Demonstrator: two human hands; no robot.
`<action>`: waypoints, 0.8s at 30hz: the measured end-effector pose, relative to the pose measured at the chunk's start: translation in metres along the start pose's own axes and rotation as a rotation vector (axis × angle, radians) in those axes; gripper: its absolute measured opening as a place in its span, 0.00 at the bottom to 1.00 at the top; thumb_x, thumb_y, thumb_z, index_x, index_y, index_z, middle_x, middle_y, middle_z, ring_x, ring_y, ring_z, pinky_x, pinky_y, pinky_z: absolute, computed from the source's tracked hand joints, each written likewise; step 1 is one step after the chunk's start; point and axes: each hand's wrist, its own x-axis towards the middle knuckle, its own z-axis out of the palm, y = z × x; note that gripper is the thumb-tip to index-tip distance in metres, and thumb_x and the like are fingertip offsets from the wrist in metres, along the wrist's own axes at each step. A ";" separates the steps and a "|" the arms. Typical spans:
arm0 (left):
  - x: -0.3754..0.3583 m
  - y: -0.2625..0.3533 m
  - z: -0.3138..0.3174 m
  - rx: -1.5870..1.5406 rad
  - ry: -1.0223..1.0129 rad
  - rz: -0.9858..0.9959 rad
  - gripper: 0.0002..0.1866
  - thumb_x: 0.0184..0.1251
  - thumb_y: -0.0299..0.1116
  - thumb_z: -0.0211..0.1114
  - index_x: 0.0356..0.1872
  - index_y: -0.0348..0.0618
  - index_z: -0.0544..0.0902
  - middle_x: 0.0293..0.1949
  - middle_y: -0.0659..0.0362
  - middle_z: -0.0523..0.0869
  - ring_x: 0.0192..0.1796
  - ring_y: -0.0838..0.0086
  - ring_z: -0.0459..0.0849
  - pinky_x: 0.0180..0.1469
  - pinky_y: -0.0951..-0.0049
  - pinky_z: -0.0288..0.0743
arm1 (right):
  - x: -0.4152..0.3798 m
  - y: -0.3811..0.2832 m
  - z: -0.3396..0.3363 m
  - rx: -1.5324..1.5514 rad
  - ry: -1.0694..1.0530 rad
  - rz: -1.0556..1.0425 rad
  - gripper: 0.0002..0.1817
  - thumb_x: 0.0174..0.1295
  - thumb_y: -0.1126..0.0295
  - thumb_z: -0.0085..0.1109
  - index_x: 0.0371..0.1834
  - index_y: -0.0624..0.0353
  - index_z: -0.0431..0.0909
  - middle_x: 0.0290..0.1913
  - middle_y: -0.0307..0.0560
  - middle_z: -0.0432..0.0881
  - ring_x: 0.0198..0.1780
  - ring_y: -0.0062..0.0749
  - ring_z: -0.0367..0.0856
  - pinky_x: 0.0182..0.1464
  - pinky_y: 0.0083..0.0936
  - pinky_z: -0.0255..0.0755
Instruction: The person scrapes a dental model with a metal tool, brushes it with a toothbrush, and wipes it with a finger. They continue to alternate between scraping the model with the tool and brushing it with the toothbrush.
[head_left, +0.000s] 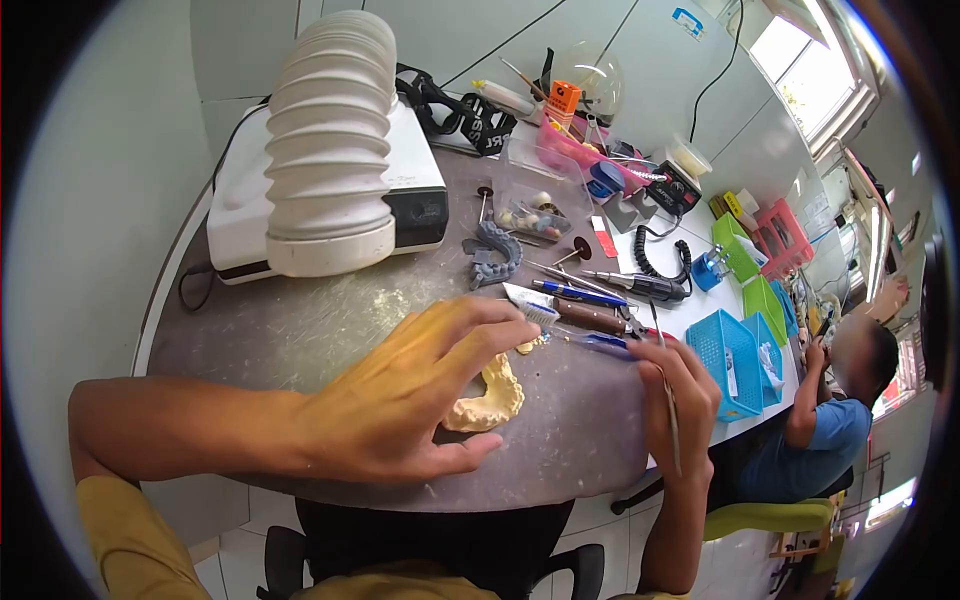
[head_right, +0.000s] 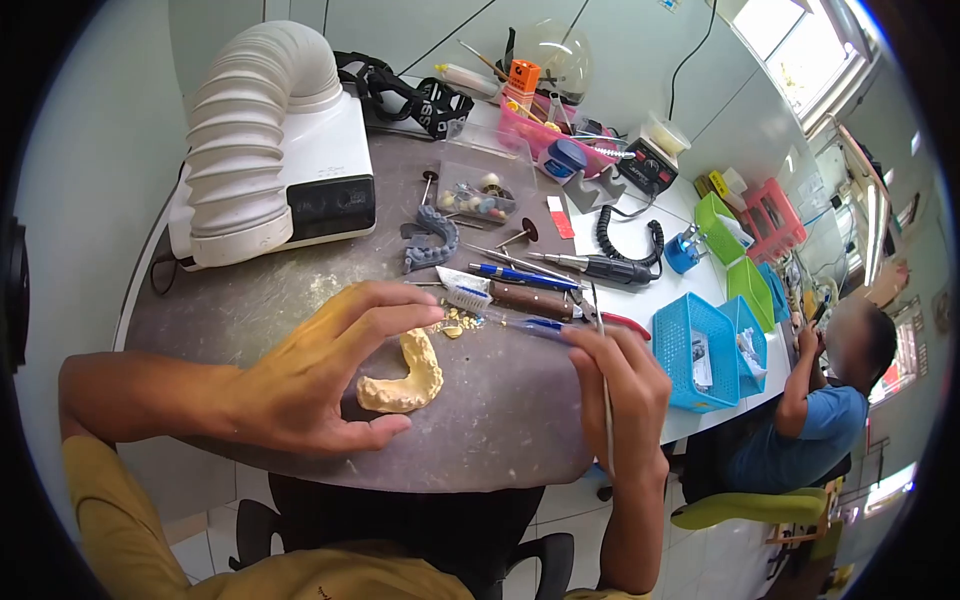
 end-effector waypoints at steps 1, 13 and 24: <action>0.001 -0.001 0.001 -0.002 0.002 0.023 0.45 0.57 0.35 0.78 0.76 0.39 0.65 0.69 0.41 0.70 0.72 0.45 0.72 0.76 0.50 0.67 | 0.007 0.005 0.006 0.002 -0.007 -0.004 0.07 0.69 0.71 0.69 0.44 0.63 0.88 0.36 0.51 0.86 0.37 0.43 0.87 0.41 0.31 0.78; -0.001 -0.011 0.002 0.072 -0.127 0.002 0.35 0.60 0.32 0.72 0.71 0.38 0.74 0.65 0.45 0.77 0.68 0.48 0.74 0.74 0.46 0.65 | -0.011 -0.009 -0.002 0.056 0.002 0.089 0.06 0.73 0.74 0.62 0.42 0.68 0.79 0.37 0.51 0.78 0.34 0.39 0.77 0.39 0.32 0.70; -0.002 -0.001 -0.007 0.197 -0.089 -0.147 0.35 0.53 0.51 0.83 0.58 0.41 0.81 0.55 0.51 0.79 0.62 0.55 0.75 0.63 0.55 0.67 | -0.038 -0.064 -0.016 0.206 -0.205 0.167 0.12 0.66 0.77 0.71 0.52 0.62 0.89 0.31 0.47 0.79 0.26 0.31 0.77 0.28 0.25 0.69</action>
